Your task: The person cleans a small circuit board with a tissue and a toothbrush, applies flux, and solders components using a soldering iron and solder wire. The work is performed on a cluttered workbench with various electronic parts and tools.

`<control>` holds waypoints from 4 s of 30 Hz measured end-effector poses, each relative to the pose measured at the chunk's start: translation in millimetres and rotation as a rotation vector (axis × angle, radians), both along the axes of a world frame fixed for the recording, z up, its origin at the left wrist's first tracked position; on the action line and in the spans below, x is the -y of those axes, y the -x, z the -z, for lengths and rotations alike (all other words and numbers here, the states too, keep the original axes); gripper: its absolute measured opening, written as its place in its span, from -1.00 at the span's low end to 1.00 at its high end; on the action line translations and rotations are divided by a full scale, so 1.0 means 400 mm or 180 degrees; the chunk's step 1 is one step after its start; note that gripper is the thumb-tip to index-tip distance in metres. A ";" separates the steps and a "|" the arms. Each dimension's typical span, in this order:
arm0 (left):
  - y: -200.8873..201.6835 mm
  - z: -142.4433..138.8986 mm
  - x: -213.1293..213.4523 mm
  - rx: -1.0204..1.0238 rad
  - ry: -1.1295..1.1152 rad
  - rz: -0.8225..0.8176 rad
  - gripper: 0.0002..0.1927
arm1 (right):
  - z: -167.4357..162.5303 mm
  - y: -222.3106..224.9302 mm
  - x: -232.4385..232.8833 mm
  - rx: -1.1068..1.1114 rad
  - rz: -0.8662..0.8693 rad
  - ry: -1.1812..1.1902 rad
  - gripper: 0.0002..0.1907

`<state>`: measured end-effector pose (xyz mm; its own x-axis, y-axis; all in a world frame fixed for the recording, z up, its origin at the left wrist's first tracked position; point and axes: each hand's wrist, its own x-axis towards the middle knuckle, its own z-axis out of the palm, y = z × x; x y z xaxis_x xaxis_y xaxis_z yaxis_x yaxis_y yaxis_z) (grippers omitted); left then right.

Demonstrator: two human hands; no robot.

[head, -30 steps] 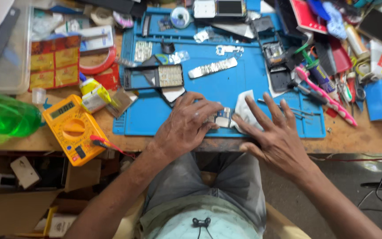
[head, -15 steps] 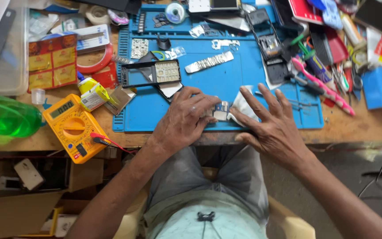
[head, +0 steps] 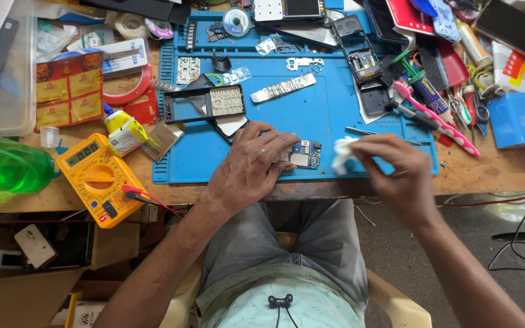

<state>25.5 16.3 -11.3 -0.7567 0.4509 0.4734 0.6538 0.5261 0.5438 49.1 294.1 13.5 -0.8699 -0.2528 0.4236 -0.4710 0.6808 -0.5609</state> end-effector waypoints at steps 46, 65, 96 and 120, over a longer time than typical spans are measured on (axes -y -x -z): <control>-0.010 -0.024 -0.001 -0.0184 0.0035 -0.0075 -0.50 | -0.035 0.058 0.012 -0.0336 0.0438 -0.0515 -0.78; -0.100 -0.110 0.022 -0.0941 -0.0694 -0.0477 -0.59 | -0.090 0.119 -0.333 -0.0799 0.0127 -0.1787 -0.56; -0.286 -0.163 0.199 0.0378 -0.0099 -0.1465 -0.80 | -0.102 -0.029 0.270 0.2626 -0.1853 0.3934 -0.68; -0.097 -0.189 0.739 -0.2192 -0.1290 -0.2448 -0.25 | -0.240 0.071 1.037 0.2930 -0.2803 0.2616 -0.46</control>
<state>64.2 -279.5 64.2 -0.2866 -0.3095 0.9067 0.4579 0.7870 0.4134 20.9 -120.9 109.3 -0.6041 -0.7891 0.1110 0.1672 -0.2617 -0.9505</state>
